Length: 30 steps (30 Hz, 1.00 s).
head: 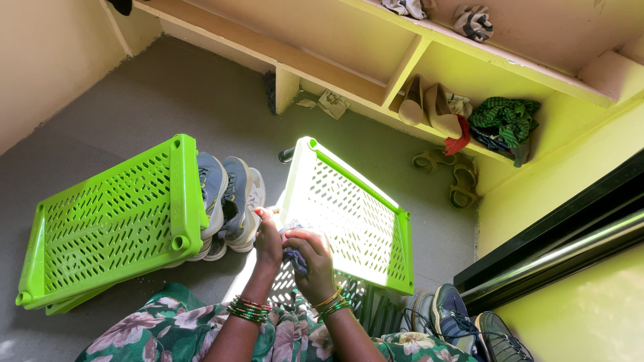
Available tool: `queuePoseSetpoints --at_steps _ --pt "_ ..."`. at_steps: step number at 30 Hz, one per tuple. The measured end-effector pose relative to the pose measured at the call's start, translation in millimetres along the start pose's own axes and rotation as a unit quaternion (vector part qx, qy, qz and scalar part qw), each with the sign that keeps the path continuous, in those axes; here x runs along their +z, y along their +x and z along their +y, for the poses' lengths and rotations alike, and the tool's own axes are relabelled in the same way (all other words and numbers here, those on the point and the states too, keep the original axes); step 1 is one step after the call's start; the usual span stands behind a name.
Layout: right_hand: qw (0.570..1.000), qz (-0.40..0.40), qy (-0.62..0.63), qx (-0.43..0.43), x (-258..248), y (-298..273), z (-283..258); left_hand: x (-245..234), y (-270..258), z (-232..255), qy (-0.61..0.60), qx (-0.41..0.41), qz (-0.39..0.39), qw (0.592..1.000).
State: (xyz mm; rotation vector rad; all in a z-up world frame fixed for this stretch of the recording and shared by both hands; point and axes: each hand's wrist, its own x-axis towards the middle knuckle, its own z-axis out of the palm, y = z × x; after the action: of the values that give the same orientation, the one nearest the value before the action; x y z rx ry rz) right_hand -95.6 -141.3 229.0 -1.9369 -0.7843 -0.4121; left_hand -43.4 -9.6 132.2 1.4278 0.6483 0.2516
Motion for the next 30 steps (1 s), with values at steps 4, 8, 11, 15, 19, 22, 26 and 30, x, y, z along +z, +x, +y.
queuePoseSetpoints --at_steps 4,8,11,15,19,22,26,30 --pt "0.996 -0.065 -0.066 -0.008 -5.6 19.3 6.0 2.1 -1.8 1.1 -0.004 0.037 -0.041 0.998" --pt "0.975 -0.108 -0.162 -0.11 -8.8 52.4 25.0 3.4 -7.4 3.8 0.041 0.073 -0.033 0.996" --pt "0.954 -0.133 -0.229 -0.141 -8.9 77.2 46.8 5.1 -10.3 1.4 0.04 0.063 -0.021 0.997" --pt "0.935 -0.142 -0.287 -0.152 -2.4 116.6 81.5 3.9 -4.8 -10.3 0.117 0.03 0.002 0.993" --pt "0.955 -0.095 -0.273 -0.072 10.7 143.2 117.3 3.6 1.4 -20.3 0.162 0.082 0.055 0.982" --pt "0.967 -0.042 -0.248 0.029 25.6 145.4 143.4 5.1 1.7 -18.4 0.178 0.102 0.077 0.976" --pt "0.962 0.01 -0.252 0.107 36.7 127.4 176.2 4.1 -0.6 -16.8 0.231 0.249 0.074 0.938" --pt "0.945 -0.026 -0.267 0.186 40.5 118.4 187.9 -2.0 2.5 -16.5 0.355 0.386 0.075 0.848"
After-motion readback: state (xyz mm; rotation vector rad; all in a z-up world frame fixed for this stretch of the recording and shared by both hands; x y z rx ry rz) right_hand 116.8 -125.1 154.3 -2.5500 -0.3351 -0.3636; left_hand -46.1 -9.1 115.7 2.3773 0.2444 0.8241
